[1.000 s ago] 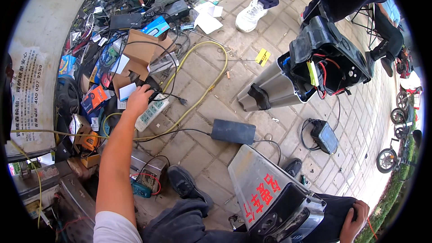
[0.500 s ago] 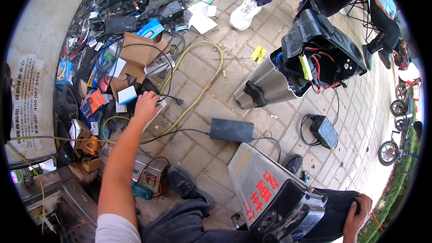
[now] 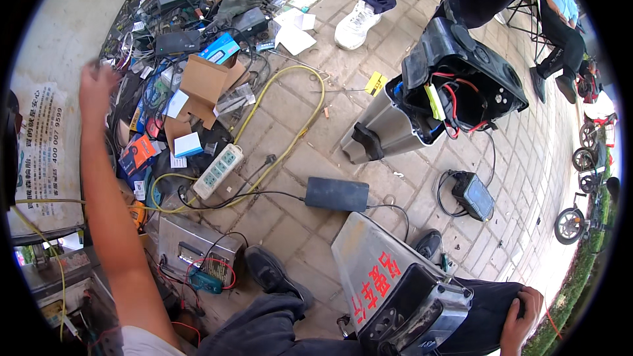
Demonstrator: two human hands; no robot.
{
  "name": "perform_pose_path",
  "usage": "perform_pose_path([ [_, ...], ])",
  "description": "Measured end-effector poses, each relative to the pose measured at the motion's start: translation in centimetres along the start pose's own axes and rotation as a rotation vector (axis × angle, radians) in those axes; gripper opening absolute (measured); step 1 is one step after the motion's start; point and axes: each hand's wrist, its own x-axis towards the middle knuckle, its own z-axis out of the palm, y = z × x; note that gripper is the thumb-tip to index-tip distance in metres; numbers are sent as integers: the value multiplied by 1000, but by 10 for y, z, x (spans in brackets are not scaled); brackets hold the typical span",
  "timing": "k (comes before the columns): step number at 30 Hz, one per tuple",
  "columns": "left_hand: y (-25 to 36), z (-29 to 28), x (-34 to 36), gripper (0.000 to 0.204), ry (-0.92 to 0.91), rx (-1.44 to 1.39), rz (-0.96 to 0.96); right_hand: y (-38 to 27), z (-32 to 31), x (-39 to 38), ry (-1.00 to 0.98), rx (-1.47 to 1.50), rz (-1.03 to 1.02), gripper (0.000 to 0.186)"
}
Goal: The person removes a battery from an electric bike, connects it to a charger, and plugs the charger into a power strip. They then unplug the charger, disconnect the battery, and place the battery on a workbench.
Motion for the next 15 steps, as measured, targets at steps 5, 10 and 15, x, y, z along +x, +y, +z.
perform_pose_path([
  [5,-2,45,-59,60,36,130,369,-9,-3,-5,32,-33,-2,10],
  [10,10,201,-250,53,-1051,522,123,-11,-3,3,36,-26,-29,12],
  [15,-45,266,-304,35,-895,560,16,-25,1,8,55,-19,-67,11],
])
